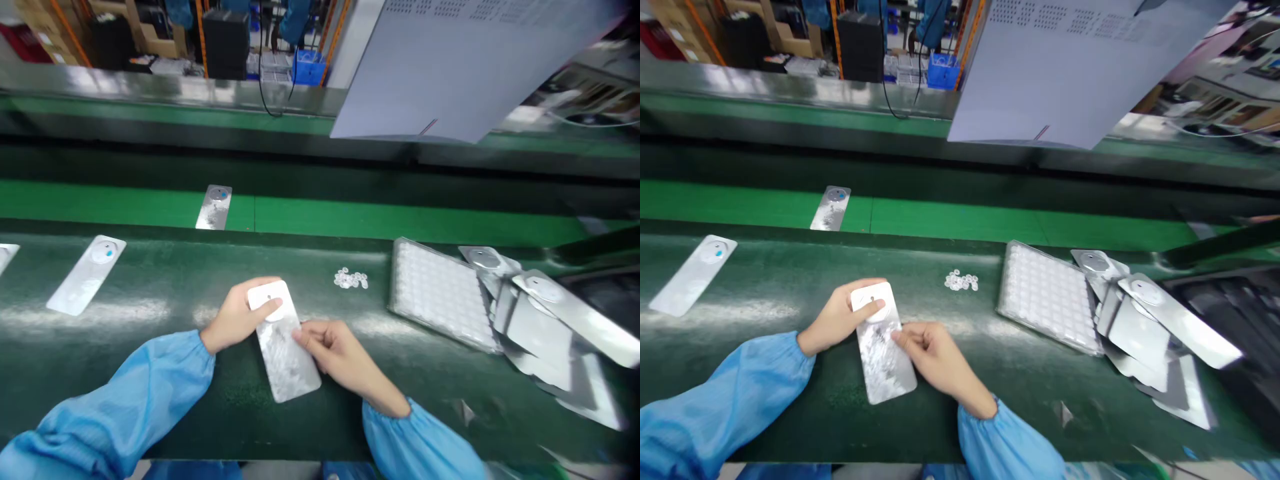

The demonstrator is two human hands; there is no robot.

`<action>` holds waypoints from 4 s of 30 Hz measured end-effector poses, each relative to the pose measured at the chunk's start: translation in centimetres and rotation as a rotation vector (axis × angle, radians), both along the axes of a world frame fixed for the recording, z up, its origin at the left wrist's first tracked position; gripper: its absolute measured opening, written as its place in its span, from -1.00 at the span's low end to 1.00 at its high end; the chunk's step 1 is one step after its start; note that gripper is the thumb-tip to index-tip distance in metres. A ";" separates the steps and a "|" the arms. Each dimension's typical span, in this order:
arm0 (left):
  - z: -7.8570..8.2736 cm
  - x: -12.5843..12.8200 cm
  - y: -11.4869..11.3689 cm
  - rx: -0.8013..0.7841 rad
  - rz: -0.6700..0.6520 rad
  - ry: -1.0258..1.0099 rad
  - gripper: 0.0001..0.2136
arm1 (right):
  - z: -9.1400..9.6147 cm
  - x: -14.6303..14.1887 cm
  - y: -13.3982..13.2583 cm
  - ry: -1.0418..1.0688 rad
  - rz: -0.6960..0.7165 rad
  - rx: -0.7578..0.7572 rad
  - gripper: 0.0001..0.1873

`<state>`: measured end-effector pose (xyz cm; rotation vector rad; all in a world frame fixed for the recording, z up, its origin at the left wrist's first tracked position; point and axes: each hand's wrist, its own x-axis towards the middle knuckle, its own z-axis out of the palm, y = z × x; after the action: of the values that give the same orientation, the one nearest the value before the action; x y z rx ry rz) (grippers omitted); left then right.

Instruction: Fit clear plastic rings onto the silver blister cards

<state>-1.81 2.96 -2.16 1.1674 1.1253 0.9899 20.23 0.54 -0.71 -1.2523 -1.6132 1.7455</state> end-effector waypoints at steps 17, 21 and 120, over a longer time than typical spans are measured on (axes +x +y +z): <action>6.8 -11.0 19.0 0.096 0.405 0.848 -0.29 | -2.9 -4.3 4.7 0.242 -0.201 0.087 -0.41; 6.6 -8.0 16.0 0.271 0.149 0.645 -0.43 | -3.2 -3.9 5.0 0.323 -0.254 0.114 -0.36; 8.0 3.2 3.3 0.219 -0.022 0.123 -0.72 | 0.4 -1.0 2.3 0.317 -0.190 0.446 -0.49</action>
<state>1.41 6.21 5.86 1.4298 1.1175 1.0556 19.27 2.85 -0.28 -0.8381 -1.5266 1.2953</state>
